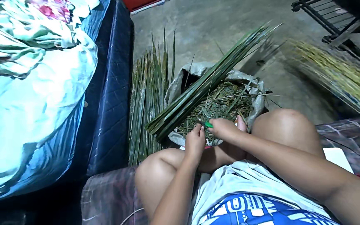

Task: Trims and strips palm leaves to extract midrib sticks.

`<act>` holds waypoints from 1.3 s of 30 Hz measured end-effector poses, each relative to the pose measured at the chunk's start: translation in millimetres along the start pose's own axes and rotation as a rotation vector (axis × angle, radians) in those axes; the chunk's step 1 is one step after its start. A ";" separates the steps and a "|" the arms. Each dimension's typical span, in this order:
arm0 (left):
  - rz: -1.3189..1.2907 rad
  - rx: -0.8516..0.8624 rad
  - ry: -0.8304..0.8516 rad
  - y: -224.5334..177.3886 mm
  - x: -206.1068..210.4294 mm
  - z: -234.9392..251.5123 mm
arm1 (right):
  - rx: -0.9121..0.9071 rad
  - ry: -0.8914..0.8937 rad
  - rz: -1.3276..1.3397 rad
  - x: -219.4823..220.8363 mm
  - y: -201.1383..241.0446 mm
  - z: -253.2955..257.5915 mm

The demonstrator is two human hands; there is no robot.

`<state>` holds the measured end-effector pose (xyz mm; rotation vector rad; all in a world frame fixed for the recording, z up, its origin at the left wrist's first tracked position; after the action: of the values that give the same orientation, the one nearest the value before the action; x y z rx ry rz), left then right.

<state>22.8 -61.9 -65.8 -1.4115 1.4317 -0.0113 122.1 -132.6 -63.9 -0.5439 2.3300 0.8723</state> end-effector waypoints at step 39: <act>0.269 0.082 -0.049 -17.7 -2.4 -11.4 | 0.200 -0.251 0.086 -53.3 -48.8 25.2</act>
<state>27.3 -72.7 -48.0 -1.1368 1.5521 0.1344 198.2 -140.6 -67.0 -0.2365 2.1898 0.6914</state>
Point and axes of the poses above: each hand's wrist, its own z-axis towards the middle knuckle, its own x-axis out of the palm, y = z × x, the point moved 8 cm from there along z, towards the middle knuckle, and after that the axes turned 2 degrees about -y, right-handed, at the moved point
